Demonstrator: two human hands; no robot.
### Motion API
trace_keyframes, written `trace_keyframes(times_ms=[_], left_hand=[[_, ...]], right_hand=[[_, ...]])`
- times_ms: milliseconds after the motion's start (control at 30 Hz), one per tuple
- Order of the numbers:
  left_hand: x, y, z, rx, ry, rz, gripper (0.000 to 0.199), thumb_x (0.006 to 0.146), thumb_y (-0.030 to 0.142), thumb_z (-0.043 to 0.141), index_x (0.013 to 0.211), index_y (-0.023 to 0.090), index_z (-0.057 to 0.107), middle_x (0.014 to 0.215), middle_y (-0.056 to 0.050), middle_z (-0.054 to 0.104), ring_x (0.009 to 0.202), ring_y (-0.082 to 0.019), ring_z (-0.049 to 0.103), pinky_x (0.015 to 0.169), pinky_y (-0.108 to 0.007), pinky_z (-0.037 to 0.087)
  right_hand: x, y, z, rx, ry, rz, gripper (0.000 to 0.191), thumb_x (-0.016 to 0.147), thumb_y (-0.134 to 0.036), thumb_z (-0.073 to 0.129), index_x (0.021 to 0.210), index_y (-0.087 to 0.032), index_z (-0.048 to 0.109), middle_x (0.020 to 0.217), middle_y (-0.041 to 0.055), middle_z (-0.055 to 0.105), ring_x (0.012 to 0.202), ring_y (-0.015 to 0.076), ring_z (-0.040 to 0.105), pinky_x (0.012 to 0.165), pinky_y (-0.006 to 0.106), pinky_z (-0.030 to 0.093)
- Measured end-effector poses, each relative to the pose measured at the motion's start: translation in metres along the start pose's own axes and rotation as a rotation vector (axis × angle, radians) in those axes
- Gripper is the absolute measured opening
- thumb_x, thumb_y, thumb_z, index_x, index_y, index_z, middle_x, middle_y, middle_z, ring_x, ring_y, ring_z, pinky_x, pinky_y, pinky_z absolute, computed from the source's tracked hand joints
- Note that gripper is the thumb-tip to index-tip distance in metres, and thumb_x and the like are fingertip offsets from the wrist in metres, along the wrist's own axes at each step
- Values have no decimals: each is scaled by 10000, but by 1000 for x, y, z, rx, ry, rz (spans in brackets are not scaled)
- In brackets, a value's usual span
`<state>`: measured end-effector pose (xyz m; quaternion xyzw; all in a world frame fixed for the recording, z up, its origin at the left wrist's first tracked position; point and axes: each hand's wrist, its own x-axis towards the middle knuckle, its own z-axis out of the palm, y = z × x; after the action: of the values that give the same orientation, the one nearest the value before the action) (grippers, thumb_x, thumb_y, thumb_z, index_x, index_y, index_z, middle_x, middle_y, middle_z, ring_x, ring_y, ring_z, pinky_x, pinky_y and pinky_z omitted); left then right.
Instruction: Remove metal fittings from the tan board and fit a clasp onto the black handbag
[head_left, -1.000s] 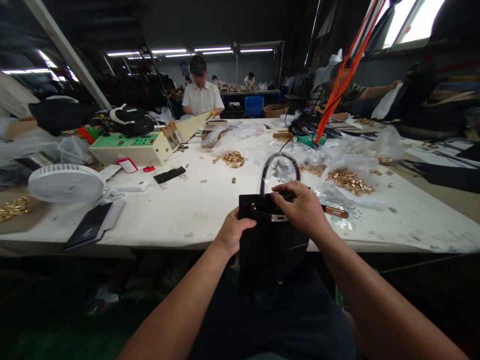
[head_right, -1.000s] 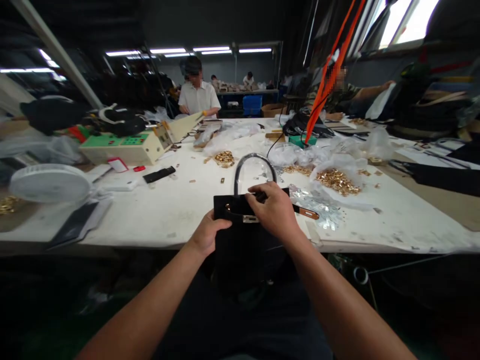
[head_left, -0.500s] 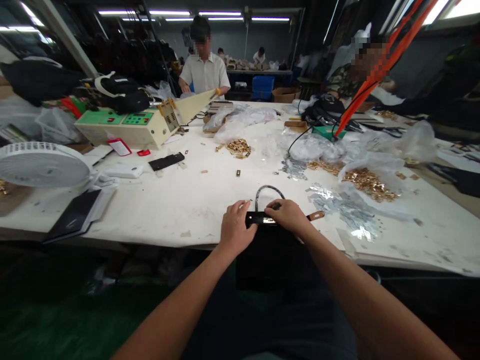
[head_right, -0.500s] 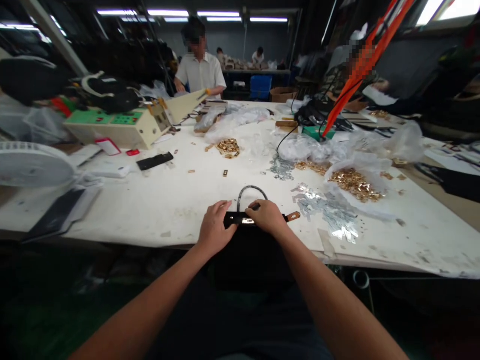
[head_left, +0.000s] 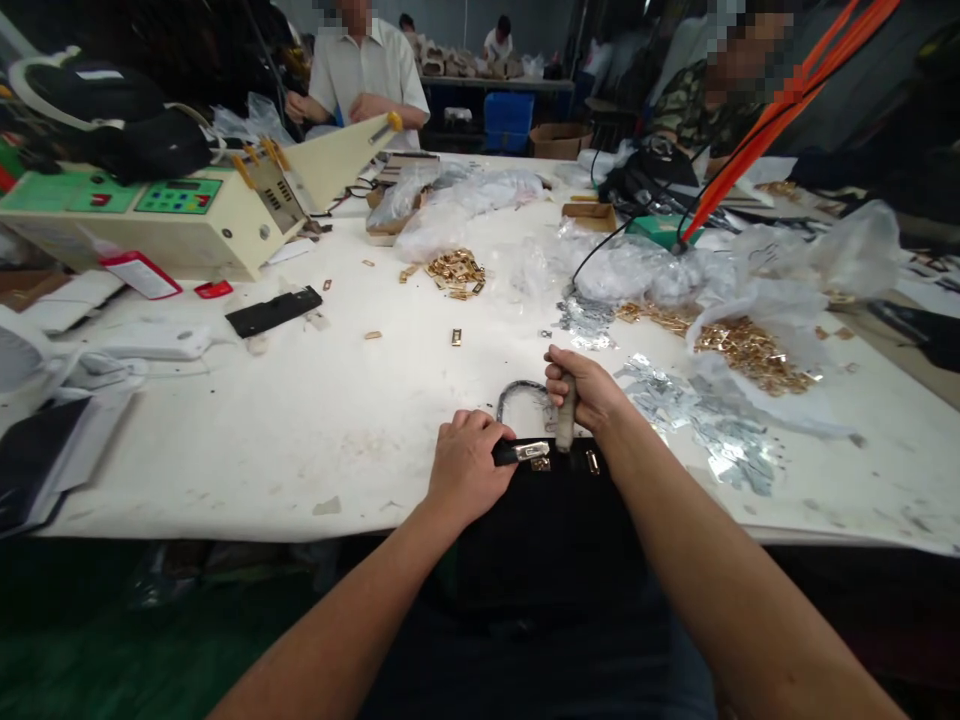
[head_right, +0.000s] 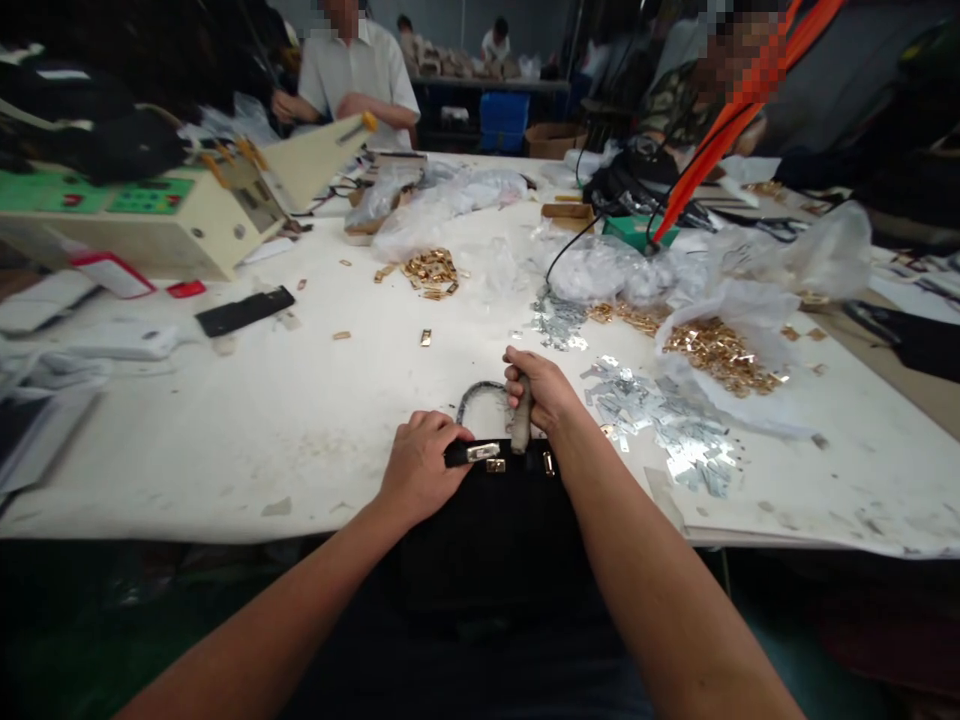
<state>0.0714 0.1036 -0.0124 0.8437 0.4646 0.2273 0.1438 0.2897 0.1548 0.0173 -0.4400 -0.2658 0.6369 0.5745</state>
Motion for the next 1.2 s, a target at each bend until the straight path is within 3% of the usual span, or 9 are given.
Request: trace_keyframes(times_ms=[167, 367, 600, 1200], left_hand=[[3, -2, 2, -9, -4, -30, 122, 902, 372, 744, 969, 270, 735, 1009, -59, 669, 1068, -294, 563, 855, -457, 410], [6, -3, 3, -20, -7, -40, 113, 894, 356, 752, 950, 263, 722, 1007, -58, 668, 1056, -295, 562, 846, -462, 407], [8, -2, 4, -16, -24, -57, 100, 874, 335, 758, 940, 268, 723, 988, -50, 669, 1058, -298, 558, 845, -467, 402], [11, 1, 3, 42, -52, -71, 99, 880, 336, 739, 940, 267, 702, 1009, -33, 663, 1065, -296, 547, 859, -462, 416]], right_hand=[[24, 10, 24, 61, -118, -3, 387, 758, -408, 892, 864, -183, 595, 612, -92, 478, 433, 41, 355, 344, 158, 325], [25, 26, 37, 54, -192, 83, 392, 759, -417, 901, 857, -186, 599, 624, -90, 473, 429, 33, 334, 339, 155, 311], [22, 32, 42, 66, -169, 139, 397, 750, -403, 887, 852, -196, 564, 605, -99, 473, 422, 33, 323, 333, 147, 294], [22, 35, 47, -4, -129, 113, 393, 767, -420, 854, 842, -206, 533, 586, -102, 426, 422, 41, 292, 331, 162, 247]])
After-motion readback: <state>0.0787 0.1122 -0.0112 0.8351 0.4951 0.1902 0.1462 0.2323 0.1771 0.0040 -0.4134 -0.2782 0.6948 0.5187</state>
